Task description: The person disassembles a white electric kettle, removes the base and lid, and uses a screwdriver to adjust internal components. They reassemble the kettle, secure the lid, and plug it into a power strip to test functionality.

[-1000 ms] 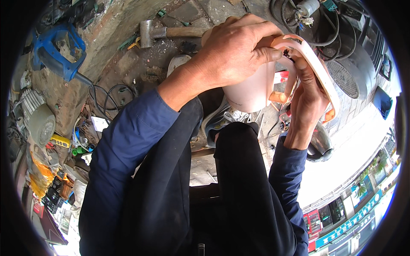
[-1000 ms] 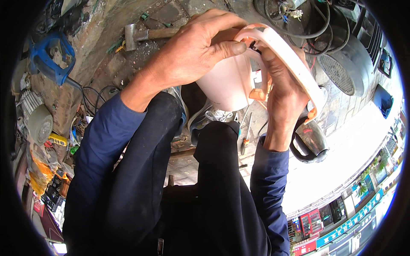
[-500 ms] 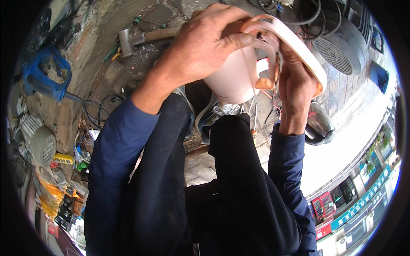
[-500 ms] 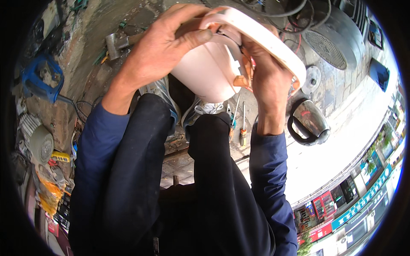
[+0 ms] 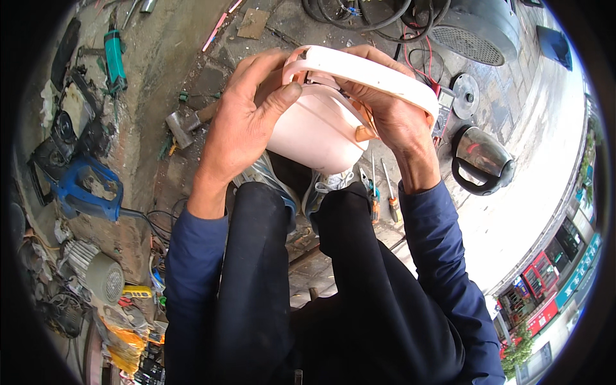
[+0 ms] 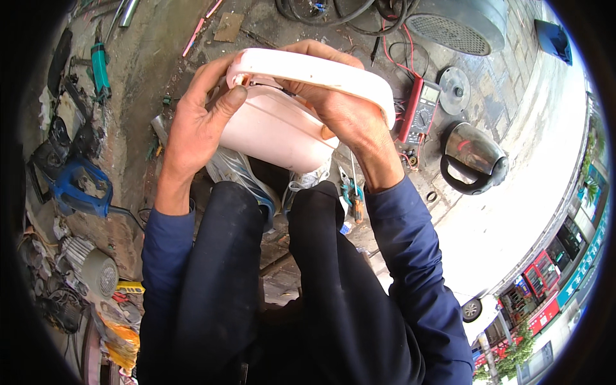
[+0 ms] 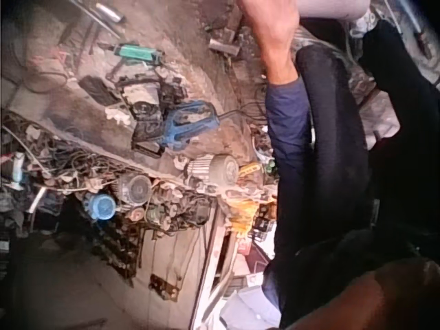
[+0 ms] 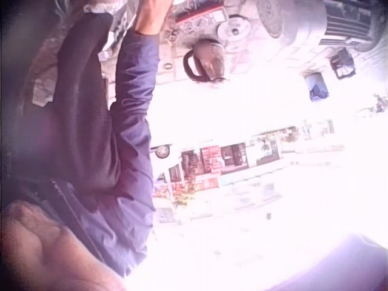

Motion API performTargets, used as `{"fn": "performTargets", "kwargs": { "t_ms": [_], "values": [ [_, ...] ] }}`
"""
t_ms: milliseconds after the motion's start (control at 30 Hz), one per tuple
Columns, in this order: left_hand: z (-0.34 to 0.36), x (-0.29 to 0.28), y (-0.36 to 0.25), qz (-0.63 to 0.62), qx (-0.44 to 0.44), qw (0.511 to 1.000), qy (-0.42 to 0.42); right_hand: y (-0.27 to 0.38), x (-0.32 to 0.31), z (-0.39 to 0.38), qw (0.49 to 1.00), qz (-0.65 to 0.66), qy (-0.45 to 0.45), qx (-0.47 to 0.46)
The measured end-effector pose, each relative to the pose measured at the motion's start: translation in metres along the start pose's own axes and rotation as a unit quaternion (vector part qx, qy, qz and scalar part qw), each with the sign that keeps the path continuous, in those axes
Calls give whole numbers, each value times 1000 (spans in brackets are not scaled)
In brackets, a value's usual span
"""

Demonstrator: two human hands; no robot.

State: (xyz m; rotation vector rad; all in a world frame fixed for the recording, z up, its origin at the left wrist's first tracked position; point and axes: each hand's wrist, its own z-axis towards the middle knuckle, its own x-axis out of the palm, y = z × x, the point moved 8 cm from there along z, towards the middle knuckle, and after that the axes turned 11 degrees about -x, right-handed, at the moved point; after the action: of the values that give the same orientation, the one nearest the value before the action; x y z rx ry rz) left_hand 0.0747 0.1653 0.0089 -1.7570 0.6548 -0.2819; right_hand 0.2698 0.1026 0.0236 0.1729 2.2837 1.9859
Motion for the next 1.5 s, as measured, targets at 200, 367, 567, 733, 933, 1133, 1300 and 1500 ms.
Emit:
{"fn": "performTargets", "kwargs": {
  "t_ms": [200,367,567,733,933,1133,1300,1500],
  "values": [
    [-2,2,0,-25,-24,999,14,1,1,-1,999,-10,3,-48],
    [-3,5,-3,-34,-33,999,21,-11,1,-24,997,-33,-49,-41],
    [-1,3,-7,-3,-14,1000,21,14,2,-68,950,-286,-29,-119],
    [-2,3,-7,-4,-20,1000,18,59,-8,-116,927,-337,-50,-157],
    [-3,4,-4,-8,-37,999,19,78,-62,-105,899,-353,-177,-189],
    [-2,1,-2,13,-37,999,20,47,-75,-104,930,-281,-191,-140],
    [-3,1,-1,0,-44,999,24,3,-67,-132,948,-184,-245,-86],
    [-2,1,2,1,-48,998,31,-48,-55,-129,966,-61,-250,-24]
  ]
}}
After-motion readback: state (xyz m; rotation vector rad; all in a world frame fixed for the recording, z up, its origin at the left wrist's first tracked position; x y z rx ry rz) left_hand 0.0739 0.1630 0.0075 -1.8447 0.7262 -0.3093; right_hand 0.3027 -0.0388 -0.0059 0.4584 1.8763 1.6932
